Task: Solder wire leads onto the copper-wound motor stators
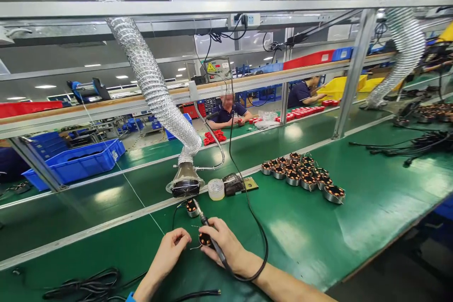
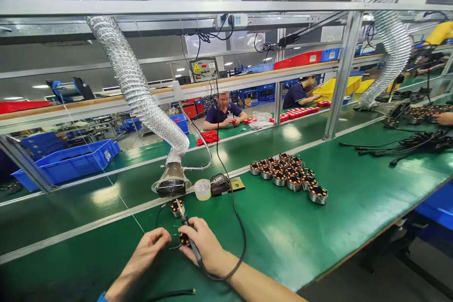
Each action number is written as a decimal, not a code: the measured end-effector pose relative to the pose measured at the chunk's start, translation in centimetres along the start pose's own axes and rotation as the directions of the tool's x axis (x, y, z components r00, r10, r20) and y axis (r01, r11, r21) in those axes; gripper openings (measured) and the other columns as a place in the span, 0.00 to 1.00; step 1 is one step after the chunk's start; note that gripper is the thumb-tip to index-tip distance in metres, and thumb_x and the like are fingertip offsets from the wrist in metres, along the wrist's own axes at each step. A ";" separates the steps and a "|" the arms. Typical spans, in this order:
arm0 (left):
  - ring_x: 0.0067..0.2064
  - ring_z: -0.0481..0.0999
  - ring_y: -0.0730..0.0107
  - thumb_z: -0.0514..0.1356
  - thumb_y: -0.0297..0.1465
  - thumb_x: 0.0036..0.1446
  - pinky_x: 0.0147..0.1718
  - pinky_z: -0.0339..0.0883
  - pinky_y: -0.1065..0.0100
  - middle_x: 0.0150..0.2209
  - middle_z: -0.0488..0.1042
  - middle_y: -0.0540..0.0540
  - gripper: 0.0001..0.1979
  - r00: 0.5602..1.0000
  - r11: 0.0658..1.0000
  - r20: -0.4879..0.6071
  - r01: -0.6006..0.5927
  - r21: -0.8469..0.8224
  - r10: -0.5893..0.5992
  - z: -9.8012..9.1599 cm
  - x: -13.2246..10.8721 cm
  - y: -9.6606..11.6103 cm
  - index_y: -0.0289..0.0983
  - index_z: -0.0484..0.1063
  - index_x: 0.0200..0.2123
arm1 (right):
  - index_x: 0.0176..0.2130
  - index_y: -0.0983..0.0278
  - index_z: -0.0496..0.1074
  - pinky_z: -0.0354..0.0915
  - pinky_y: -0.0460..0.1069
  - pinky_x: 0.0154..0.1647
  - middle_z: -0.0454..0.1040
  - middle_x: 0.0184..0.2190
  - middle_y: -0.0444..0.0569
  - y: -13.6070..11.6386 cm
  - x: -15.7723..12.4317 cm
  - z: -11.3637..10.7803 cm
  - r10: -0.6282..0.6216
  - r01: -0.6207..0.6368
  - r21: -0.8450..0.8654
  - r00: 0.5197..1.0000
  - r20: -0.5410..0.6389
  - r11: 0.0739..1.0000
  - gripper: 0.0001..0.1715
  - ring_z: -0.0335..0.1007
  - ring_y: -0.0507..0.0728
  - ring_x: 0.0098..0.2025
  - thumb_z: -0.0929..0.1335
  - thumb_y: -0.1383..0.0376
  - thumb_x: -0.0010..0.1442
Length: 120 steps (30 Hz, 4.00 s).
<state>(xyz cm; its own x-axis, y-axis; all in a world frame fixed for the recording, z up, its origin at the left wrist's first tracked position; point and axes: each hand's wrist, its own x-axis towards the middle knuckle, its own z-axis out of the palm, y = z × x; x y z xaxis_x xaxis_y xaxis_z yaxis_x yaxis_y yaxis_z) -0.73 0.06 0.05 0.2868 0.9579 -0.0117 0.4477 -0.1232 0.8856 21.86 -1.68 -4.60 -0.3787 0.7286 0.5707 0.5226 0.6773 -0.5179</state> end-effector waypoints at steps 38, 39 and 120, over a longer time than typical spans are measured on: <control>0.27 0.65 0.72 0.59 0.52 0.61 0.28 0.58 0.70 0.28 0.76 0.46 0.27 0.998 0.996 0.025 0.061 -0.062 -0.060 -0.9 -0.1 0.9 0.33 0.82 0.31 | 0.57 0.56 0.69 0.74 0.54 0.55 0.68 0.54 0.51 -0.8 1.0 -1.2 0.114 -0.112 0.223 0.993 0.005 0.968 0.24 0.76 0.59 0.52 0.71 0.67 0.62; 0.29 0.68 0.70 0.63 0.51 0.59 0.30 0.60 0.69 0.30 0.77 0.46 0.24 0.996 0.999 0.084 0.041 0.003 -0.041 -1.4 -0.4 0.8 0.33 0.83 0.33 | 0.57 0.55 0.68 0.74 0.54 0.55 0.68 0.54 0.51 -0.7 1.0 -1.2 0.115 -0.113 0.212 0.993 0.003 0.971 0.25 0.76 0.59 0.52 0.71 0.66 0.62; 0.31 0.76 0.66 0.63 0.36 0.63 0.33 0.67 0.67 0.31 0.81 0.45 0.11 0.955 0.974 -0.200 -0.227 -0.007 0.221 1.4 -1.2 2.1 0.37 0.84 0.35 | 0.50 0.56 0.74 0.78 0.49 0.41 0.70 0.43 0.46 -5.0 3.7 0.0 0.148 -0.012 0.310 0.895 -0.420 0.951 0.15 0.78 0.52 0.34 0.68 0.71 0.66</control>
<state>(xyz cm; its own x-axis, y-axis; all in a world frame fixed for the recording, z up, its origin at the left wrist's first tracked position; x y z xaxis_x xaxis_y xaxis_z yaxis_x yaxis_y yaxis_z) 1.04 -1.70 1.33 0.2038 0.9389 0.2772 0.3651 -0.3356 0.8683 17.89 -2.36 0.07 0.0597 0.7097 0.7019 0.2651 0.6667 -0.6966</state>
